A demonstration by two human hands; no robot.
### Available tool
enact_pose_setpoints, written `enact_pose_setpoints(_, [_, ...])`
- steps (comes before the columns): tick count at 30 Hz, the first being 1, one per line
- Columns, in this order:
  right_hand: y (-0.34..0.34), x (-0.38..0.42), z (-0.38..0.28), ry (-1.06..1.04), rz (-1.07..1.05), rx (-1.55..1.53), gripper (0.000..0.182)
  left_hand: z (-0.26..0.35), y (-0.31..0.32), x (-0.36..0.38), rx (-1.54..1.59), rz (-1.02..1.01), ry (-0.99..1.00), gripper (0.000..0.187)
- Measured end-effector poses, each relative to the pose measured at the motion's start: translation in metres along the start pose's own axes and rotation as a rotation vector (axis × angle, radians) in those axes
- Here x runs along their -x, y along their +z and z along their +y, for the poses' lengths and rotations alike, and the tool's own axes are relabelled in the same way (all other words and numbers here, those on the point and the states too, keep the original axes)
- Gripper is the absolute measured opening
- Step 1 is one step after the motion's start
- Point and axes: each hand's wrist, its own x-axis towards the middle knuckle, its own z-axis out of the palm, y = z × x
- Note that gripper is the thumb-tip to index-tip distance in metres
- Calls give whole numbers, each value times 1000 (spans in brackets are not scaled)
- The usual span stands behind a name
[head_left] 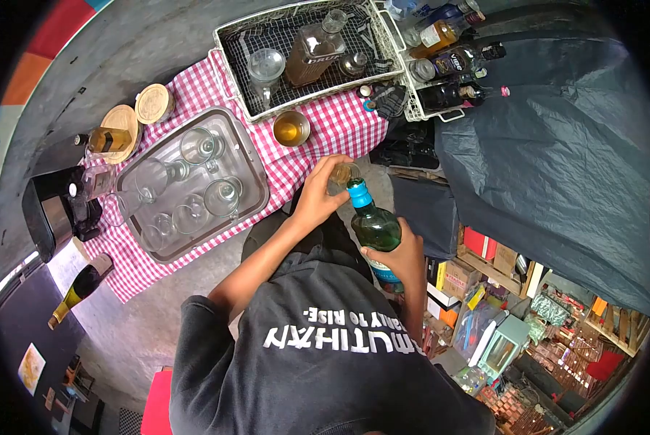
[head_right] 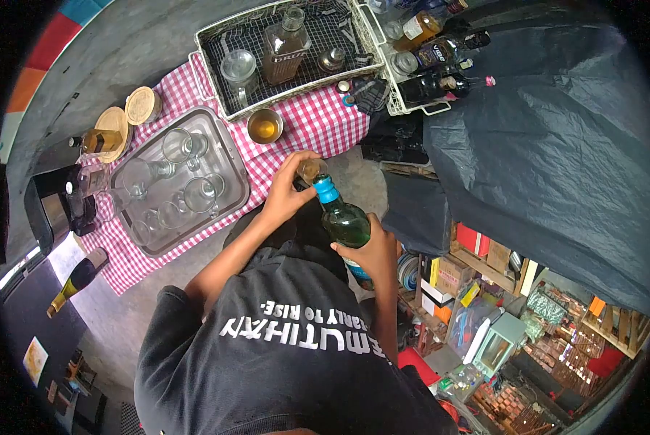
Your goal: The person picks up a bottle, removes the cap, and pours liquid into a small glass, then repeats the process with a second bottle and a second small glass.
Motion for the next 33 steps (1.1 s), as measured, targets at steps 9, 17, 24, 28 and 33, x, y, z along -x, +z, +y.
enact_pose_setpoints(9, [6, -3, 13, -82, 54, 28, 69, -3, 0, -1, -3, -5, 8, 57])
enact_pose_setpoints(17, [4, -9, 4, -171, 60, -186, 61, -3, -2, -1, 106, 19, -18, 60])
enact_pose_setpoints(24, [0, -21, -2, -226, 94, -332, 58, 17, -10, -3, 180, 15, -37, 61])
enact_pose_setpoints(28, [-1, -34, 0, -274, 131, -400, 55, 26, -17, -3, 154, 47, -56, 59])
enact_pose_setpoints(33, [-2, -60, -3, -360, 197, -521, 57, 35, -28, -1, 154, 117, -65, 57])
